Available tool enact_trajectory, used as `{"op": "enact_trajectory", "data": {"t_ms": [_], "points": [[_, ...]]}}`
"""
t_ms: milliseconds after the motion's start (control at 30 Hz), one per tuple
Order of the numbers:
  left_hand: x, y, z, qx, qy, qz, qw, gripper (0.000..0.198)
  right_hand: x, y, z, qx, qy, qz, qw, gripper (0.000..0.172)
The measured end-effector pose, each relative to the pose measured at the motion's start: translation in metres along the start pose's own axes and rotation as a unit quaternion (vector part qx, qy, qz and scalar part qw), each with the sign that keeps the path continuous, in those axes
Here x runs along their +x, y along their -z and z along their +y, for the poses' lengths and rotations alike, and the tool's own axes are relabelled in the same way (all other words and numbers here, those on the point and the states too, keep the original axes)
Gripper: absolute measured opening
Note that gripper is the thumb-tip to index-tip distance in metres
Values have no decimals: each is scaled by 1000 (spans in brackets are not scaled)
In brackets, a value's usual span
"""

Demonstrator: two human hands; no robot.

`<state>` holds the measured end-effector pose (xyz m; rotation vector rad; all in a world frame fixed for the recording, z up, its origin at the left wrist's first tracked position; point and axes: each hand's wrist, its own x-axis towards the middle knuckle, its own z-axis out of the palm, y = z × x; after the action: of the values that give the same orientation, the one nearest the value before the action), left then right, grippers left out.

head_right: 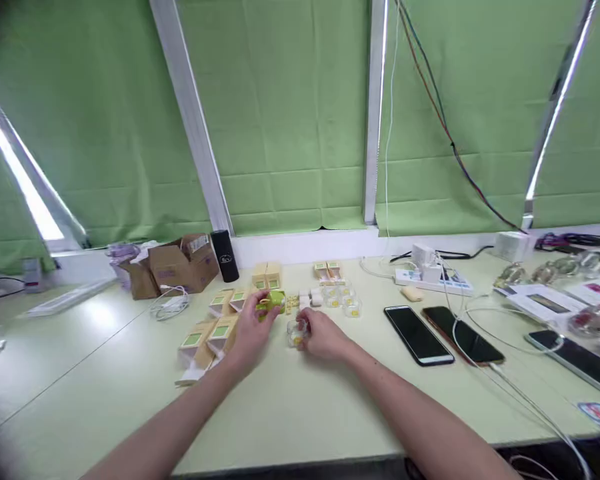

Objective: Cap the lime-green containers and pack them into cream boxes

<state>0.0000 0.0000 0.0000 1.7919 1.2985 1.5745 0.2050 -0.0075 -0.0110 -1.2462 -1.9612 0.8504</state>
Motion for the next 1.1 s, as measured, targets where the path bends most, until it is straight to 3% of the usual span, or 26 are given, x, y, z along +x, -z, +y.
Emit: {"op": "enact_trajectory", "data": {"t_ms": [167, 333, 500, 633, 1100], "points": [[4, 1, 1, -32, 16, 9, 999, 46, 8, 4, 2, 152, 5, 25, 988, 44], [6, 2, 2, -60, 36, 10, 997, 52, 7, 2, -2, 350, -8, -4, 937, 49], [8, 1, 0, -95, 43, 1, 995, 59, 8, -6, 0, 438, -22, -1, 899, 57], [9, 2, 0, -102, 48, -9, 994, 60, 11, -7, 4, 440, -11, 42, 897, 61], [5, 4, 13, -115, 82, -41, 989, 59, 1, -4, -11, 281, 63, 122, 950, 61]]}}
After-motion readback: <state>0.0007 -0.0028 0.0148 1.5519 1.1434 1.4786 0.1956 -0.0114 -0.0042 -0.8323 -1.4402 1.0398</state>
